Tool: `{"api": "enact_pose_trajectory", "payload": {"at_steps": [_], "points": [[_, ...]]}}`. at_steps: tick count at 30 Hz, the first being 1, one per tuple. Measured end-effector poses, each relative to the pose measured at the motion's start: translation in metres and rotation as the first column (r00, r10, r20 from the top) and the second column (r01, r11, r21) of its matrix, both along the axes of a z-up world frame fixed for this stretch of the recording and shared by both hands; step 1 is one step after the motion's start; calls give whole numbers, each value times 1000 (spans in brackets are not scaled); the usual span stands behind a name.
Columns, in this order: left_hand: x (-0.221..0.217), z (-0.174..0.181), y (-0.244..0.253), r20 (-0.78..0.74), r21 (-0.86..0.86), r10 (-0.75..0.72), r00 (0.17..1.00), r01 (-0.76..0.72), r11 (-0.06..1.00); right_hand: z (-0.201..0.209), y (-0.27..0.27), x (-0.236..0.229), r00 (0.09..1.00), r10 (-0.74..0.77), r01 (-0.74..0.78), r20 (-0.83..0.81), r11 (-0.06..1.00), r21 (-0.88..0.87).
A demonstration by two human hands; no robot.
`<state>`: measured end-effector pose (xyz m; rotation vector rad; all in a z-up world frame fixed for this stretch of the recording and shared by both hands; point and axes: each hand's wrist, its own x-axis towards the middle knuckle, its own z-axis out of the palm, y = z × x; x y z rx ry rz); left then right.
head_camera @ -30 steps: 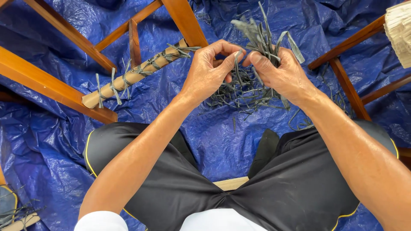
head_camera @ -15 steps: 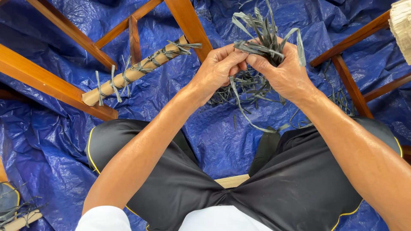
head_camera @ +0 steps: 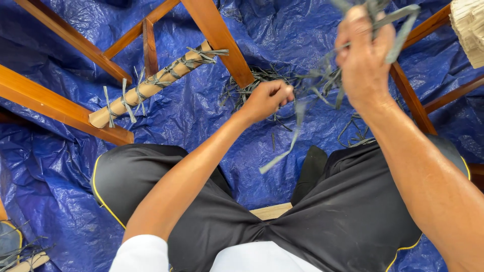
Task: Gathering and bunching together thin dark strips of material from a blue tarp on the floor.
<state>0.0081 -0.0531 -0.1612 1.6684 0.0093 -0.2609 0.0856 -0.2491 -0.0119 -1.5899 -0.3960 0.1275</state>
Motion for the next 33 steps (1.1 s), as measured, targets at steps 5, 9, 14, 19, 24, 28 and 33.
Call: {"api": "enact_pose_trajectory", "payload": {"at_steps": [5, 9, 14, 19, 24, 28, 33], "points": [[-21, -136, 6, 44, 498, 68, 997, -81, 863, 7, -20, 11, 998, -4, -6, 56, 987, 162], [-34, -195, -5, -36, 630, 223, 974, -151, 762, 2, -21, 12, 997, 77, -71, -16, 971, 228], [-25, -147, 2, -171, 457, 272, 947, -168, 873, 28, -8, 5, 988, 110, -87, -113, 978, 189], [16, -36, 13, 82, 241, 315, 945, -326, 914, 31, 0, 5, 969, 24, -7, -245, 998, 69], [21, 78, 6, 57, -167, 165, 985, -153, 974, 21, 3, 0, 942, 23, -16, -334, 1000, 22], [9, 132, 0, 188, -78, 237, 953, -226, 971, 18, 7, 1, 879, 48, -76, -475, 996, -40], [-10, 149, -19, 304, -47, 249, 919, -247, 968, 12, 8, -1, 835, 71, -134, -545, 988, -76]]}}
